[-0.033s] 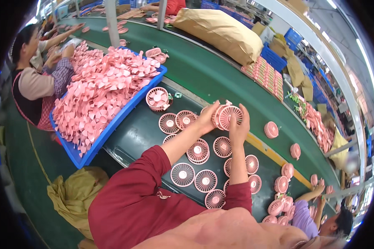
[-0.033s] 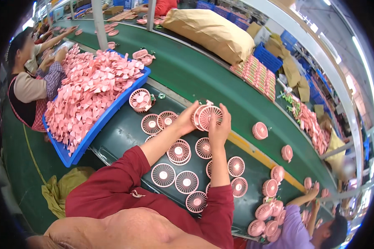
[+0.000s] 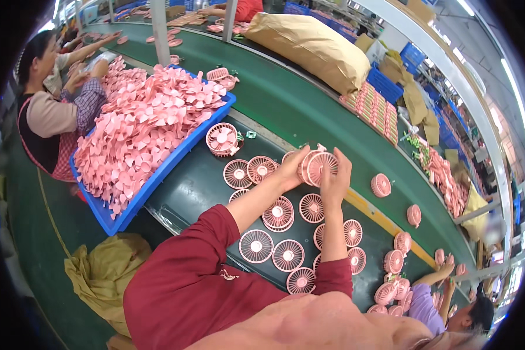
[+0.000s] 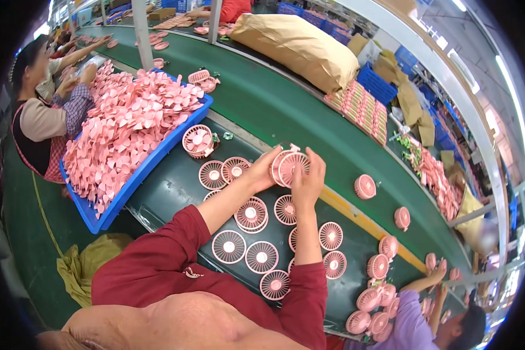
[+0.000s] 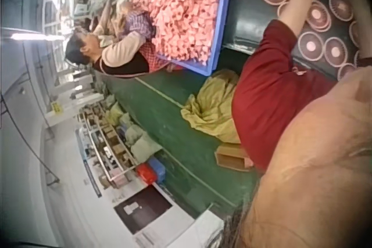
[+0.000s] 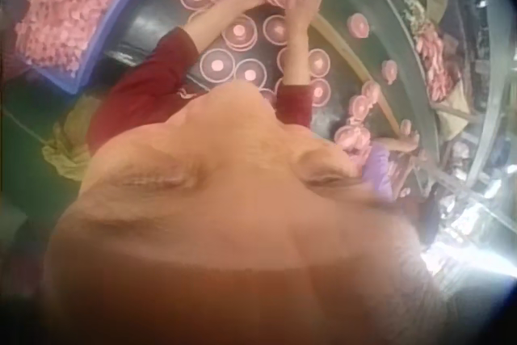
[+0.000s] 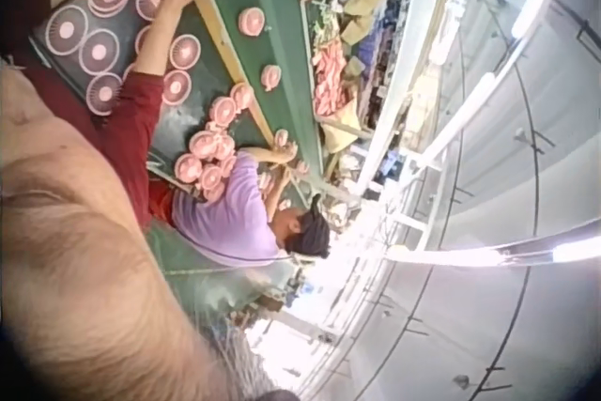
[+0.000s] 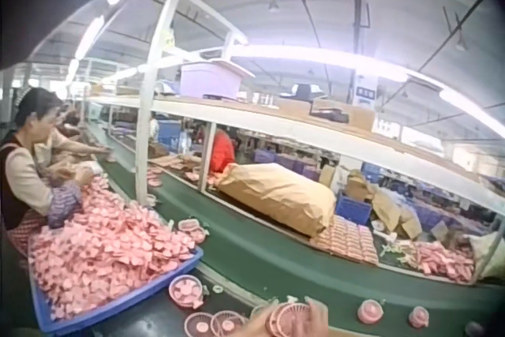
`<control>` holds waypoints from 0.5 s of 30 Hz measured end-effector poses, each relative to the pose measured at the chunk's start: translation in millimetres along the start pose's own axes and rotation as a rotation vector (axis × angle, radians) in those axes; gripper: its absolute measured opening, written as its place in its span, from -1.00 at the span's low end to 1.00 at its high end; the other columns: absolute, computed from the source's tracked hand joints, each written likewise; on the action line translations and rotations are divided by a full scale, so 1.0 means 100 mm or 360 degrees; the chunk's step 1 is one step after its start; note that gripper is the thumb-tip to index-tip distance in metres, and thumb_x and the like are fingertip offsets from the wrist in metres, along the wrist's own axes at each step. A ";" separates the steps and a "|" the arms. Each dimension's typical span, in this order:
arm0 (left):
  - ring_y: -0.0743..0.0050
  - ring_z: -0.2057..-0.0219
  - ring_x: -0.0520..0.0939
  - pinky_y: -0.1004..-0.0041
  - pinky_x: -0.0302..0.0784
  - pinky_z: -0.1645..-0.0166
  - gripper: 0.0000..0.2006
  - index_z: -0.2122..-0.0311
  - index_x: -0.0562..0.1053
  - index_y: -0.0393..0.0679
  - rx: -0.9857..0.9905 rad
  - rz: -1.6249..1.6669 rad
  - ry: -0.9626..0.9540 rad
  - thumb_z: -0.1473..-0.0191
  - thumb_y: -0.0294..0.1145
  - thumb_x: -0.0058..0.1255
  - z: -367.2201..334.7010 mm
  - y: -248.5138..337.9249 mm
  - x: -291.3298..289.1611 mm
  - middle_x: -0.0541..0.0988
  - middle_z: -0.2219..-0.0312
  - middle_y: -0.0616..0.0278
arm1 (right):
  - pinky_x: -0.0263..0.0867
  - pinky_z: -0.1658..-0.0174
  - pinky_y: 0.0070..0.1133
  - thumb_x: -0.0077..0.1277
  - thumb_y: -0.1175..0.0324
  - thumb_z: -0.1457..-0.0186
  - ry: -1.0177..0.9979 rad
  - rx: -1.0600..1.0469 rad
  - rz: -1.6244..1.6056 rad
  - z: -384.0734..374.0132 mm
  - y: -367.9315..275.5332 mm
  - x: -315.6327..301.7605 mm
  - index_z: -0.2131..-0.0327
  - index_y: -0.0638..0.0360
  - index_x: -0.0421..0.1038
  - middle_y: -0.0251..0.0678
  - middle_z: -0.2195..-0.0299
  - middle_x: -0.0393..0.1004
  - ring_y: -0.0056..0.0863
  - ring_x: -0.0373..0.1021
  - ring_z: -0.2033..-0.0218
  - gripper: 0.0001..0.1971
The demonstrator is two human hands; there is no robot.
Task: The person assembles mini electric fans by fitting and pressing fan covers around the fan motor assemblies by hand, and arranges the fan parts along the assembly line.
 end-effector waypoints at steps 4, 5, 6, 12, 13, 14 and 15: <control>0.47 0.16 0.61 0.32 0.59 0.07 -0.67 0.02 0.40 -0.10 -0.0099 0.0055 -0.0057 -0.32 -0.11 -0.23 0.05 -0.10 0.03 0.56 0.15 0.25 | 0.14 -0.15 -0.28 0.12 0.34 0.03 -0.0379 -0.0270 0.0032 0.09 -0.08 0.05 -0.13 0.15 0.30 -0.04 -0.10 0.26 -0.06 0.21 -0.11 -0.42; 0.48 0.17 0.61 0.34 0.60 0.09 -0.66 0.02 0.40 -0.10 -0.0097 0.0047 -0.0062 -0.31 -0.09 -0.23 0.07 -0.08 0.03 0.56 0.15 0.26 | 0.14 -0.15 -0.28 0.12 0.34 0.03 -0.0394 -0.0284 0.0024 0.09 -0.14 0.05 -0.13 0.15 0.30 -0.04 -0.10 0.26 -0.06 0.21 -0.11 -0.42; 0.48 0.19 0.61 0.35 0.59 0.10 -0.66 0.05 0.40 -0.10 -0.0090 -0.0023 -0.0017 -0.32 -0.08 -0.26 0.09 -0.05 0.02 0.56 0.17 0.25 | 0.12 -0.17 -0.26 0.13 0.29 0.04 -0.0442 -0.0305 0.0044 0.09 -0.19 0.06 -0.16 0.16 0.26 -0.03 -0.12 0.23 -0.05 0.18 -0.12 -0.37; 0.58 0.17 0.53 0.48 0.49 0.05 -0.69 0.03 0.33 -0.11 0.0477 -0.0577 0.0175 -0.36 -0.14 -0.33 0.14 0.01 0.21 0.48 0.20 0.28 | -0.08 -0.29 -0.26 -0.06 -0.06 -0.16 -0.0511 0.0019 -0.0208 0.18 -0.03 0.21 -0.28 0.26 -0.05 0.06 -0.25 0.02 -0.01 -0.04 -0.30 -0.21; 0.60 0.14 0.49 0.52 0.43 0.03 -0.71 -0.01 0.26 -0.11 0.0642 -0.0755 0.0107 -0.37 -0.16 -0.37 0.17 0.03 0.27 0.42 0.17 0.28 | -0.10 -0.30 -0.28 -0.12 -0.09 -0.19 -0.0483 0.0102 -0.0448 0.19 -0.02 0.25 -0.28 0.27 -0.07 0.06 -0.26 0.01 -0.04 -0.05 -0.31 -0.22; 0.61 0.15 0.49 0.54 0.43 0.03 -0.71 -0.01 0.26 -0.11 0.0763 -0.0894 0.0115 -0.38 -0.17 -0.40 0.21 0.04 0.31 0.42 0.17 0.28 | -0.12 -0.31 -0.29 -0.18 -0.13 -0.22 -0.0452 0.0188 -0.0686 0.20 -0.01 0.29 -0.29 0.27 -0.09 0.05 -0.26 0.00 -0.06 -0.05 -0.31 -0.22; 0.62 0.15 0.49 0.55 0.42 0.04 -0.71 -0.01 0.25 -0.12 0.0883 -0.1035 0.0123 -0.38 -0.18 -0.42 0.24 0.04 0.35 0.43 0.16 0.29 | 0.00 -0.26 -0.35 -0.29 -0.15 -0.26 -0.0456 0.0174 -0.0718 0.20 -0.02 0.30 -0.29 0.25 -0.09 -0.04 -0.25 0.04 -0.15 0.05 -0.27 -0.24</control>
Point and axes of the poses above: each hand's wrist, its own z-axis away from the middle knuckle, its own x-axis out of the palm, y = z × x, the point moved 4 cm from there along -z, towards the middle knuckle
